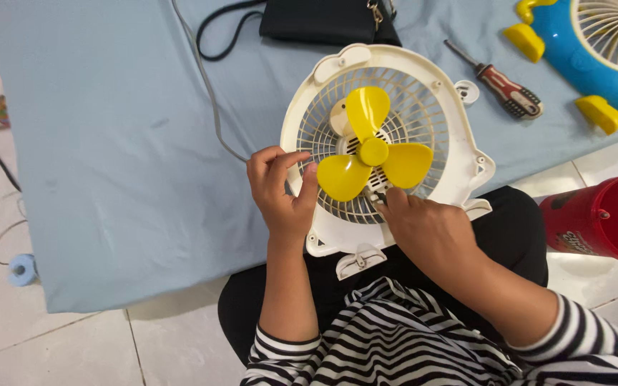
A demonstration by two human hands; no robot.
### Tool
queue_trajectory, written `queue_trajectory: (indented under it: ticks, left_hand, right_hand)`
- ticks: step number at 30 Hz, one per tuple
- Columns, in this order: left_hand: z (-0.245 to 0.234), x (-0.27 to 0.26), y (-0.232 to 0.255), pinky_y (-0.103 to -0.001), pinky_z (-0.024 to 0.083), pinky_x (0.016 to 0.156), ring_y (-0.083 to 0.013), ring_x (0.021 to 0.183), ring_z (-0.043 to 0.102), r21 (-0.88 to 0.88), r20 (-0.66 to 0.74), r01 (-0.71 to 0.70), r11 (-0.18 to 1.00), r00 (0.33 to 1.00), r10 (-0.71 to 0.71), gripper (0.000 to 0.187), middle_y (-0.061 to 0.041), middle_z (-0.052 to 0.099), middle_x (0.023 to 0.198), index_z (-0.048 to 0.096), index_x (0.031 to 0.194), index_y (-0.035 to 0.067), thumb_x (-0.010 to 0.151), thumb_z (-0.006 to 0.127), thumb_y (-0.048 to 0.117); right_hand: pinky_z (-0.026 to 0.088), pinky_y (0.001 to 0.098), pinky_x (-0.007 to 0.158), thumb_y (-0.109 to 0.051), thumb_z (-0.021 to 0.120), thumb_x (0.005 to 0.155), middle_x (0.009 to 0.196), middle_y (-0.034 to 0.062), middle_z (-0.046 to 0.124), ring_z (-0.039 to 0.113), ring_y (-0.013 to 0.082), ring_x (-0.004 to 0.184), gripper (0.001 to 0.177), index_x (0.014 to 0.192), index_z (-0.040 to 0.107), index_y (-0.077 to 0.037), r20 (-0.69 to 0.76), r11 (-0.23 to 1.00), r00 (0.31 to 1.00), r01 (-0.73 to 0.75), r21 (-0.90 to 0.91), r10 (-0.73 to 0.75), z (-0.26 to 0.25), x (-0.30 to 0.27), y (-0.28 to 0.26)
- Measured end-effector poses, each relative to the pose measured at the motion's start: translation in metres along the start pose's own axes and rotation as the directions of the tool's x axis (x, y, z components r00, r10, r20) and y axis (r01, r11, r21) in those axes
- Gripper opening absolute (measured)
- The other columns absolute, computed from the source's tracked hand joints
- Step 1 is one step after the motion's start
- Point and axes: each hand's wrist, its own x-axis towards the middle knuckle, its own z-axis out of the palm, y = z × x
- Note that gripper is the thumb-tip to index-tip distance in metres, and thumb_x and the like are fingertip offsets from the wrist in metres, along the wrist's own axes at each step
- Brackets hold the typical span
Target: The person uses a screwdriver to remove screws from the back of a small white fan, detaches the rear grille, and then reattaches it by screwing the screws back in. The person also briefly handles a second blue and yellow fan.
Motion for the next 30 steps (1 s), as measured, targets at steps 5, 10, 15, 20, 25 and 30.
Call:
queue_trajectory:
  ticks: [5, 10, 15, 20, 25, 30]
  left_hand:
    - [-0.001, 0.002, 0.002, -0.036, 0.048, 0.087, -0.0221, 0.102, 0.053, 0.038, 0.008, -0.009, 0.999, 1.0, 0.008, 0.017, -0.001, 0.056, 0.11, 0.073, 0.102, 0.013, 0.088, 0.08, 0.02]
    - [-0.017, 0.005, 0.023, -0.044, 0.047, 0.097, -0.0255, 0.106, 0.054, 0.247, 0.092, -0.124, 0.961, 0.99, 0.104, 0.029, -0.003, 0.059, 0.117, 0.071, 0.11, 0.015, 0.085, 0.082, 0.024]
    - [-0.021, -0.017, 0.057, -0.057, 0.038, 0.102, -0.0452, 0.128, 0.042, 0.343, 0.306, -0.183, 0.921, 0.949, 0.075, 0.056, -0.013, 0.051, 0.137, 0.066, 0.119, 0.01, 0.072, 0.087, 0.033]
    - [-0.019, -0.023, 0.049, -0.056, 0.036, 0.111, -0.0426, 0.137, 0.041, 0.331, 0.39, -0.094, 0.939, 0.92, -0.045, 0.061, -0.012, 0.046, 0.148, 0.064, 0.125, 0.01, 0.075, 0.086, 0.036]
    - [-0.028, 0.002, 0.013, -0.057, 0.029, 0.115, -0.0381, 0.136, 0.041, 0.326, 0.545, -0.172, 0.93, 0.838, -0.036, 0.059, -0.009, 0.05, 0.148, 0.067, 0.127, 0.012, 0.078, 0.086, 0.038]
    - [-0.034, 0.044, 0.008, -0.06, 0.024, 0.119, -0.0302, 0.142, 0.044, 0.461, 0.562, -0.506, 0.729, 0.802, 0.201, 0.034, 0.0, 0.063, 0.14, 0.075, 0.109, 0.02, 0.077, 0.083, 0.028]
  right_hand:
    - [0.046, 0.0338, 0.036, -0.04, 0.065, 0.096, 0.053, 0.0006, 0.061, 0.061, 0.0184, 0.041, 0.035, 0.08, 0.055, -0.01, -0.018, 0.995, 0.995, -0.098, 0.028, 0.099, 0.01, -0.001, -0.007]
    - [0.048, 0.0367, 0.04, -0.042, 0.068, 0.095, 0.053, 0.0043, 0.063, 0.063, 0.0229, 0.045, 0.036, 0.084, 0.059, -0.008, -0.039, 0.982, 0.989, -0.139, 0.127, 0.145, 0.002, -0.002, -0.002]
    - [0.051, 0.0385, 0.045, -0.038, 0.071, 0.09, 0.066, 0.0037, 0.068, 0.068, 0.0242, 0.055, 0.027, 0.091, 0.066, -0.012, -0.171, 0.96, 0.973, -0.11, 0.258, 0.157, -0.024, -0.008, 0.006]
    - [0.054, 0.0362, 0.057, -0.032, 0.074, 0.088, 0.08, 0.0075, 0.073, 0.071, 0.0244, 0.066, 0.023, 0.103, 0.074, -0.013, -0.288, 0.827, 0.929, -0.032, 0.561, 0.231, -0.037, -0.017, 0.034]
    - [0.052, 0.0276, 0.087, -0.02, 0.067, 0.103, 0.095, 0.0092, 0.073, 0.068, 0.017, 0.091, 0.022, 0.116, 0.07, -0.003, -0.234, 0.36, 0.893, 0.089, 0.929, 0.385, -0.005, -0.004, 0.093]
    - [0.048, 0.0283, 0.095, -0.014, 0.055, 0.105, 0.124, 0.01, 0.064, 0.06, 0.0133, 0.106, 0.03, 0.129, 0.064, -0.001, 0.098, -0.295, 0.762, 0.126, 0.947, 0.641, 0.049, -0.047, 0.045]
